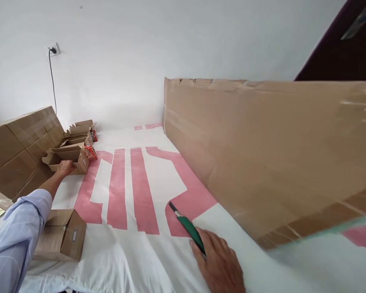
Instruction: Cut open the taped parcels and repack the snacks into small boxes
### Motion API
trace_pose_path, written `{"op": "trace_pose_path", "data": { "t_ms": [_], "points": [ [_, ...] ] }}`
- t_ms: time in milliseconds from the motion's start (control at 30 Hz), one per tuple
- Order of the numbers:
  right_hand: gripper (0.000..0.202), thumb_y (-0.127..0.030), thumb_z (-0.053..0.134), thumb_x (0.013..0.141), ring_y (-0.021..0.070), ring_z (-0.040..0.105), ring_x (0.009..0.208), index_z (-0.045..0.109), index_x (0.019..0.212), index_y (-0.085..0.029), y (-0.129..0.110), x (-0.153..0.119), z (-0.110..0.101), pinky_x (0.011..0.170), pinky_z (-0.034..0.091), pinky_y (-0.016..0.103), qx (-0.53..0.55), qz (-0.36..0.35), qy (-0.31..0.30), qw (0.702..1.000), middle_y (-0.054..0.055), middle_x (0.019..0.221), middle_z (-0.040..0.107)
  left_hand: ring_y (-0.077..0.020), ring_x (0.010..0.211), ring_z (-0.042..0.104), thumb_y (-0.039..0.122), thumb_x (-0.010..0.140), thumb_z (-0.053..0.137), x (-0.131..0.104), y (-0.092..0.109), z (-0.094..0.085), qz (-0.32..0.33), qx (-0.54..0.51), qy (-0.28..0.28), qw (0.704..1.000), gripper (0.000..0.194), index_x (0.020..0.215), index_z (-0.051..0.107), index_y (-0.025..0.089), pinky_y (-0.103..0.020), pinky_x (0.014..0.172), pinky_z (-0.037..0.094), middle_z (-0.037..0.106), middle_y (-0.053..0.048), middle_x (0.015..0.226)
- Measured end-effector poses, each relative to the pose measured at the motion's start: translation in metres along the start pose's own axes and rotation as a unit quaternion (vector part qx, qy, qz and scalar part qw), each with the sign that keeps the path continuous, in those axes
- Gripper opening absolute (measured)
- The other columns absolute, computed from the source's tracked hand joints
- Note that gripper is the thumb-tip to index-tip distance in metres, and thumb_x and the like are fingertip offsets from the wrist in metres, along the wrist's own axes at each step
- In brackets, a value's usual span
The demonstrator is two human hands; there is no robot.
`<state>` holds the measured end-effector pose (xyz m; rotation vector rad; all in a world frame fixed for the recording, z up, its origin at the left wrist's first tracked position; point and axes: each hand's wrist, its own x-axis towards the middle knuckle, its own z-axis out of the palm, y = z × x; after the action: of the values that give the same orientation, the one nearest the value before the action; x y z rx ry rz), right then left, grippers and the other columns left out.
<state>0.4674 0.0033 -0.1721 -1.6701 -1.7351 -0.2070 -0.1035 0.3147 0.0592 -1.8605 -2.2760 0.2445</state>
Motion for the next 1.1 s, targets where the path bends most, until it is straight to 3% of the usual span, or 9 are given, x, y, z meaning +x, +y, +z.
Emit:
{"op": "trace_pose_path", "data": {
  "t_ms": [167, 367, 533, 667, 767, 867, 1000, 1100],
  "points": [
    [0.032, -0.039, 0.049, 0.107, 0.0347, 0.073, 0.101, 0.069, 0.127, -0.024, 0.005, -0.003, 0.002, 0.081, 0.057, 0.047, -0.004, 0.005, 0.005, 1.000, 0.014, 0.114, 0.079, -0.0453, 0.143, 0.058, 0.045, 0.095, 0.072, 0.020, 0.006, -0.002, -0.025, -0.006, 0.020, 0.999, 0.052, 0.139, 0.075, 0.017, -0.048, 0.107, 0.055, 0.068, -0.027, 0.146],
    [0.032, -0.039, 0.047, 0.109, 0.0352, 0.072, 0.100, 0.068, 0.127, -0.023, 0.000, 0.000, 0.000, 0.080, 0.056, 0.047, -0.017, -0.006, 0.003, 1.000, 0.014, 0.113, 0.078, -0.0430, 0.144, 0.056, 0.043, 0.088, 0.082, -0.001, 0.010, -0.013, -0.009, -0.013, 0.020, 1.000, 0.060, 0.143, 0.068, 0.021, -0.049, 0.109, 0.052, 0.061, -0.025, 0.151],
    [0.038, -0.042, 0.046, 0.108, 0.0369, 0.069, 0.098, 0.068, 0.128, -0.018, -0.006, -0.002, -0.012, 0.081, 0.053, 0.048, -0.034, -0.005, -0.021, 0.999, 0.018, 0.114, 0.076, -0.0409, 0.153, 0.048, 0.037, 0.081, 0.090, -0.030, -0.003, -0.045, 0.055, -0.031, -0.006, 0.998, 0.081, 0.155, 0.059, 0.027, -0.049, 0.119, 0.046, 0.050, -0.020, 0.167],
    [0.044, -0.044, 0.048, 0.105, 0.0408, 0.066, 0.105, 0.069, 0.133, -0.017, -0.006, -0.006, -0.019, 0.082, 0.051, 0.049, -0.027, 0.015, -0.051, 0.998, 0.020, 0.117, 0.074, -0.0339, 0.152, 0.052, 0.040, 0.089, 0.084, -0.052, -0.039, -0.080, 0.110, -0.066, -0.033, 0.991, 0.083, 0.164, 0.053, 0.023, -0.039, 0.125, 0.039, 0.054, -0.012, 0.166],
    [0.046, -0.044, 0.048, 0.104, 0.0419, 0.064, 0.105, 0.070, 0.133, -0.017, -0.006, -0.007, -0.021, 0.083, 0.050, 0.052, -0.025, 0.016, -0.065, 0.997, 0.021, 0.115, 0.074, -0.0338, 0.149, 0.057, 0.057, 0.089, 0.081, -0.091, -0.074, -0.103, 0.200, -0.123, -0.068, 0.970, 0.083, 0.162, 0.058, 0.025, -0.040, 0.124, 0.040, 0.061, -0.007, 0.162],
    [0.046, -0.046, 0.046, 0.107, 0.0402, 0.064, 0.104, 0.071, 0.129, -0.015, -0.007, -0.006, -0.022, 0.084, 0.049, 0.051, -0.032, 0.013, -0.067, 0.997, 0.021, 0.114, 0.074, -0.0322, 0.149, 0.058, 0.066, 0.086, 0.081, -0.151, -0.102, -0.108, 0.213, -0.150, -0.135, 0.956, 0.092, 0.167, 0.053, 0.032, -0.039, 0.119, 0.044, 0.060, -0.003, 0.163],
    [0.043, -0.044, 0.047, 0.106, 0.0378, 0.063, 0.103, 0.071, 0.128, -0.015, -0.004, -0.006, -0.017, 0.085, 0.050, 0.049, -0.032, 0.007, -0.058, 0.998, 0.019, 0.113, 0.073, -0.0359, 0.149, 0.059, 0.060, 0.066, 0.097, -0.231, -0.115, -0.082, 0.194, -0.100, -0.178, 0.960, 0.117, 0.171, 0.046, 0.041, -0.036, 0.115, 0.049, 0.055, -0.005, 0.170],
    [0.043, -0.045, 0.049, 0.103, 0.0385, 0.063, 0.103, 0.071, 0.126, -0.017, 0.001, -0.005, -0.010, 0.086, 0.051, 0.051, -0.027, 0.011, -0.054, 0.998, 0.019, 0.111, 0.072, -0.0386, 0.152, 0.055, 0.049, 0.060, 0.100, -0.270, -0.109, -0.058, 0.213, -0.079, -0.196, 0.954, 0.127, 0.173, 0.042, 0.038, -0.038, 0.118, 0.049, 0.051, -0.010, 0.173]
  ]
}}
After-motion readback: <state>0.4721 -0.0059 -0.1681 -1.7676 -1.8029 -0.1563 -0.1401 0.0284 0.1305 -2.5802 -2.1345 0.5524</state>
